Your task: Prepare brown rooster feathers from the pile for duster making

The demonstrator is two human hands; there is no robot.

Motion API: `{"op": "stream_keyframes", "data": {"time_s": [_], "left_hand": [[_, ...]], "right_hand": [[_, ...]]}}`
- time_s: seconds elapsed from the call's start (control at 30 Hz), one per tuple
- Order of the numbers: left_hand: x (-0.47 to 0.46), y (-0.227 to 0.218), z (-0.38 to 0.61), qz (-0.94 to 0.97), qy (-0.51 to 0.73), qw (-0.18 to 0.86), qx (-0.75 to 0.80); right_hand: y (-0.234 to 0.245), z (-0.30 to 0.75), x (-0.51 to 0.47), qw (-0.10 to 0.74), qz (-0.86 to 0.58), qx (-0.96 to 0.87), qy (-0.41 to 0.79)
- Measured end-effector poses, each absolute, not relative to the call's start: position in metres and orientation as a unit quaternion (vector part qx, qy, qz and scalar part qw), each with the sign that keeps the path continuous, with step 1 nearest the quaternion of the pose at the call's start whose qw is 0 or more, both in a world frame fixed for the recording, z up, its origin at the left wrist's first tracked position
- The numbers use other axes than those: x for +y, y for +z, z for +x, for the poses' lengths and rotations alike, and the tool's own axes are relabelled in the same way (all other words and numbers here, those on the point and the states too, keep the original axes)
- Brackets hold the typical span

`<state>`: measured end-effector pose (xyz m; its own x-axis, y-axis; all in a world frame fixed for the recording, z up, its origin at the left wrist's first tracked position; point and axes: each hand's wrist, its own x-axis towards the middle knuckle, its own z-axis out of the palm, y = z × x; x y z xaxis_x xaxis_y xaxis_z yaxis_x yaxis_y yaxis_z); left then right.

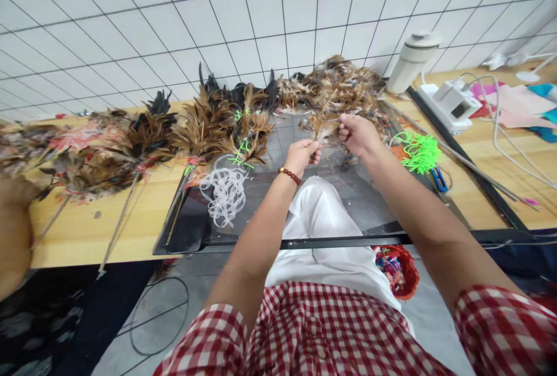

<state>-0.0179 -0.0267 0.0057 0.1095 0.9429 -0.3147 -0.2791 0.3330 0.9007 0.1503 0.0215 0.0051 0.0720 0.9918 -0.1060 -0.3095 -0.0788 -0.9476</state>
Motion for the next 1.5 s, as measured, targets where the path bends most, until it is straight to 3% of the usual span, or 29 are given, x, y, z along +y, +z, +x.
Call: {"op": "stream_keyframes", "data": {"time_s": [0.1, 0.2, 0.33, 0.43, 0.5, 0.77, 1.1, 1.23, 1.37, 1.43, 1.5], "left_hand": [[-0.022, 0.008, -0.024, 0.26, 0.529, 0.649, 0.481], [-0.017, 0.007, -0.027, 0.185, 0.564, 0.638, 0.491], [-0.014, 0.008, -0.027, 0.165, 0.576, 0.64, 0.481], [-0.017, 0.009, -0.026, 0.171, 0.573, 0.647, 0.472], [-0.019, 0.01, -0.026, 0.184, 0.565, 0.653, 0.471], [-0.021, 0.005, -0.017, 0.293, 0.519, 0.623, 0.507], [-0.024, 0.004, -0.011, 0.374, 0.47, 0.595, 0.534], [-0.026, 0.002, -0.009, 0.411, 0.412, 0.616, 0.531], [-0.027, 0.004, -0.012, 0.352, 0.43, 0.671, 0.49], [-0.027, 0.005, -0.015, 0.283, 0.467, 0.709, 0.447], [-0.027, 0.006, -0.018, 0.225, 0.489, 0.734, 0.415]], "right_hand": [[0.008, 0.171, 0.026, 0.588, -0.508, -0.435, 0.455], [0.009, 0.185, 0.025, 0.418, -0.515, -0.66, 0.353], [0.004, 0.183, 0.022, 0.167, -0.42, -0.861, 0.232], [-0.001, 0.173, 0.021, 0.066, -0.39, -0.905, 0.157], [-0.002, 0.168, 0.019, 0.044, -0.384, -0.913, 0.129], [0.014, 0.155, 0.003, 0.128, -0.457, -0.879, -0.038], [0.01, 0.148, -0.001, 0.145, -0.47, -0.869, -0.059], [0.01, 0.147, -0.001, 0.175, -0.476, -0.862, -0.015], [0.001, 0.154, 0.014, 0.352, -0.527, -0.771, 0.061], [-0.006, 0.159, 0.024, 0.432, -0.528, -0.714, 0.159], [-0.013, 0.159, 0.029, 0.44, -0.492, -0.699, 0.274]]}}
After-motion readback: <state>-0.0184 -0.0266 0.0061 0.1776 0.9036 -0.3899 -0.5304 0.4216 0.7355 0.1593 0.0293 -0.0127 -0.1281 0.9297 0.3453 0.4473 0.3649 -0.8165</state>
